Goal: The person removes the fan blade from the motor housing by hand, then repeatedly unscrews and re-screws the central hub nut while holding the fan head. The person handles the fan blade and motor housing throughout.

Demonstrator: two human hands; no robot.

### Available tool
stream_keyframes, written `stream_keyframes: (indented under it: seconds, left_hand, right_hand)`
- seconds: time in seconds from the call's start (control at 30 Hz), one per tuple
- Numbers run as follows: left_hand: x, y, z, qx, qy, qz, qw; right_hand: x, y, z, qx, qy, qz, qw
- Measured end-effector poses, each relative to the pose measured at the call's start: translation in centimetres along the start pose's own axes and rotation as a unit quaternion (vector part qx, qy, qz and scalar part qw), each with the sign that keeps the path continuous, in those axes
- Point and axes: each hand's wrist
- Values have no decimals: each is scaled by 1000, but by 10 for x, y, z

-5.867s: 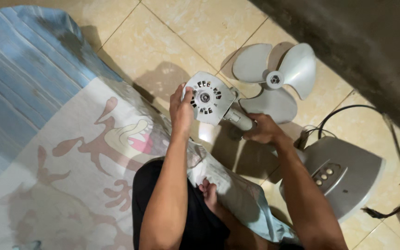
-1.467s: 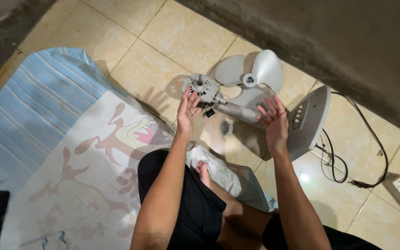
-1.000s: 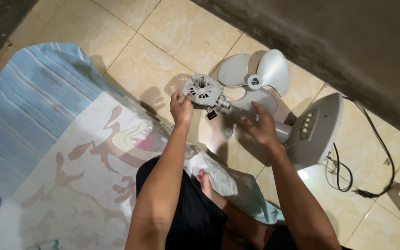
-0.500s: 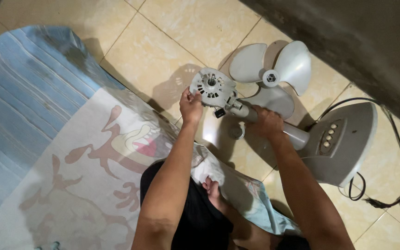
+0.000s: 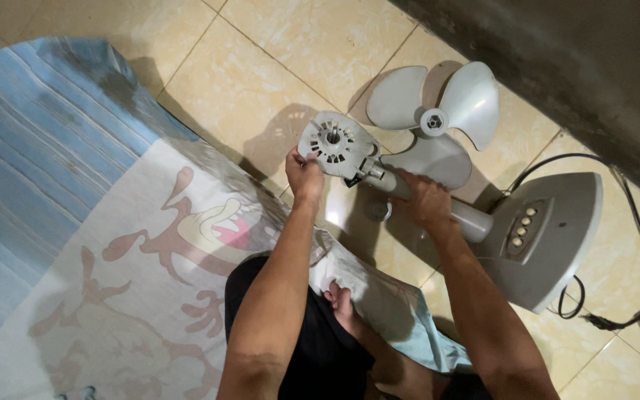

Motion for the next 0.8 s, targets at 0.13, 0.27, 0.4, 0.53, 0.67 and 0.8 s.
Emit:
stream_keyframes:
  seconds: [0.13,0.27,0.4,0.53,0.67,0.8]
  left_hand:
    - [6,19,2,45,41,12,998]
    - [18,54,1,18,97,34,995]
    - [32,102,3,-24,138,-7,990]
    - [47,143,12,-52,110,-27,992]
    - [62,175,21,-26,81,-114,990]
    - [79,203,31,-83,47,-173,980]
  right_hand:
    - [6,-7,3,13,-19,-31,999]
    - [14,-10,1,10,24,-20,999]
    - [23,-17,4,-7,65,17,998]
    - [32,-33,12,-52,66,15,996]
    - [40,-53,24,-90,95,41,991]
    - [43,-67,33,-122,131,74,981]
Point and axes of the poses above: each hand's wrist, its own x-axis away from the middle knuckle, its own z-axis out of the back of the hand, y = z × x, and after that the axes turned 2 degrees about y, right-handed
